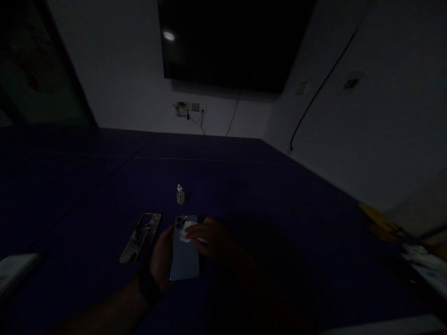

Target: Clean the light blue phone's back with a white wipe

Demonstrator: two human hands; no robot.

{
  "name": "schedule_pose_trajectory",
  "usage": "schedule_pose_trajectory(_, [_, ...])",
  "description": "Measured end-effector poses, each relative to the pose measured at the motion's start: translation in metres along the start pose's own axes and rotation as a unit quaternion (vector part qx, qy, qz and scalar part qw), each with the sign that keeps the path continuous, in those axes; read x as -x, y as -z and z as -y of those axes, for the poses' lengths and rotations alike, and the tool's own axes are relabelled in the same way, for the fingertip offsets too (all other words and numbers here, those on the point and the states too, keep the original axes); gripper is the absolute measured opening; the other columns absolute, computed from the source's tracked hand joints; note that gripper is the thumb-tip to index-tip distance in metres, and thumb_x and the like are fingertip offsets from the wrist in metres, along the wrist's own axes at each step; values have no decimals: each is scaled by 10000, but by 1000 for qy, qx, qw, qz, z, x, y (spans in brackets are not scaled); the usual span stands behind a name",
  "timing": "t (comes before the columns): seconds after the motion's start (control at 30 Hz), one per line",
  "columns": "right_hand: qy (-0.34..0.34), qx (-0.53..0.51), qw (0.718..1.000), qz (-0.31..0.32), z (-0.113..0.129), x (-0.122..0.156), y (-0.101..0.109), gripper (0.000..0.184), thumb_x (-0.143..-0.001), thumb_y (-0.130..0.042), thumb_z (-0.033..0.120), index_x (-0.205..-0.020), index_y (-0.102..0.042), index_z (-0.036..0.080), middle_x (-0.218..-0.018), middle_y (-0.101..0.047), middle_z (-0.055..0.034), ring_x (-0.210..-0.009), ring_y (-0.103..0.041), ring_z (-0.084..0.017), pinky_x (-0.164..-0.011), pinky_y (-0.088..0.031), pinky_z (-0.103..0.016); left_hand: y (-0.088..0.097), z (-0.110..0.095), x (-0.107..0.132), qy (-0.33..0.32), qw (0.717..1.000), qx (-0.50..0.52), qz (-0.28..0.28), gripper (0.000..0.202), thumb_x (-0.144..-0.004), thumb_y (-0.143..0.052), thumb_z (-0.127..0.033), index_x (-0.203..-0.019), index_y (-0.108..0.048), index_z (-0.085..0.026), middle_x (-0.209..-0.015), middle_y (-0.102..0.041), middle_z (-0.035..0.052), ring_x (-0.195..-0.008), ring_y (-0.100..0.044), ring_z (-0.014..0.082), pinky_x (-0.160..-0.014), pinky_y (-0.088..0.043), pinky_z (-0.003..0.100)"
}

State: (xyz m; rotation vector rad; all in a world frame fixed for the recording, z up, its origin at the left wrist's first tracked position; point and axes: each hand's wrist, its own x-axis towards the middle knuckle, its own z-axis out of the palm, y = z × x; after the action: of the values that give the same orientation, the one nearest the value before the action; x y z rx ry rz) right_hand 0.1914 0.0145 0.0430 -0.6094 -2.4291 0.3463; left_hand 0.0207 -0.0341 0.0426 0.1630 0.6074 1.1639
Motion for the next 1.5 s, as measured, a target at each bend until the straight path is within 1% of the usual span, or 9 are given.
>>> schedule_pose_trajectory(0.23, [23,-52,998,-42,-3,7,11,128,-851,-637,170,-926,-689,260,-984,-795,-21,-882,-752,-166,-808,-495,-322,1,2,1,-25,999,-29,6,339,-891,-609,-444,-1032,-671,-142,-813,-698,61,-694,-664,211,-716,-509,333])
schedule_pose_trajectory(0.43, [2,2,999,-42,-3,4,2,217,-906,-590,144,-1085,-673,236,-1180,-746,-73,-1052,-714,-184,-849,-475,-351,-1,0,2,-2,1000,-19,11,351,-900,-586,-417,-1136,-644,-164,-843,-705,64,-735,-685,231,-764,-521,371])
schedule_pose_trajectory(0.57, [39,-74,996,-34,0,3,2,159,-874,-615,139,-971,-678,248,-1056,-784,-35,-947,-742,-156,-812,-479,-313,1,0,-2,-24,1000,-14,-12,318,-910,-568,-386,-1102,-655,-148,-800,-700,51,-676,-671,204,-726,-517,332])
schedule_pose_trajectory(0.67, [24,-70,996,-43,-4,6,12,140,-854,-619,137,-916,-673,250,-977,-793,-22,-885,-750,-158,-819,-475,-317,1,1,-1,-17,1000,-17,-3,329,-901,-584,-409,-1075,-662,-141,-811,-707,67,-671,-672,210,-694,-516,331])
schedule_pose_trajectory(0.87, [20,-29,999,-36,-2,1,7,220,-917,-576,145,-1099,-659,236,-1161,-753,-70,-1079,-706,-182,-877,-452,-350,4,1,0,3,1000,-2,7,361,-896,-595,-457,-1070,-657,-147,-879,-717,80,-748,-691,233,-737,-529,361])
schedule_pose_trajectory(1.07, [26,-78,996,-18,-2,6,10,150,-851,-625,146,-930,-683,259,-1019,-786,-20,-920,-741,-166,-841,-478,-329,9,2,-4,-22,999,-15,20,328,-891,-607,-414,-1048,-663,-132,-841,-708,69,-748,-685,224,-731,-523,332])
schedule_pose_trajectory(1.23, [-4,-8,999,-44,-10,7,13,185,-898,-591,145,-1024,-677,248,-1121,-763,-67,-1016,-722,-193,-886,-460,-378,8,2,-2,21,998,-17,48,443,-897,-572,-488,-1165,-632,-139,-866,-711,93,-756,-697,253,-744,-535,390])
schedule_pose_trajectory(1.33, [11,-27,999,-23,-6,2,4,221,-918,-576,139,-1096,-668,230,-1204,-734,-91,-1092,-697,-194,-876,-459,-369,8,0,-4,-3,1000,-2,23,349,-895,-589,-423,-1103,-642,-147,-853,-707,72,-758,-693,236,-765,-529,373])
schedule_pose_trajectory(1.5, [15,-83,996,-18,-6,5,4,134,-860,-630,152,-941,-690,242,-1060,-780,-51,-936,-740,-175,-839,-474,-339,7,1,-5,-19,1000,-4,14,265,-883,-610,-382,-974,-656,-138,-825,-699,66,-762,-685,229,-760,-516,340])
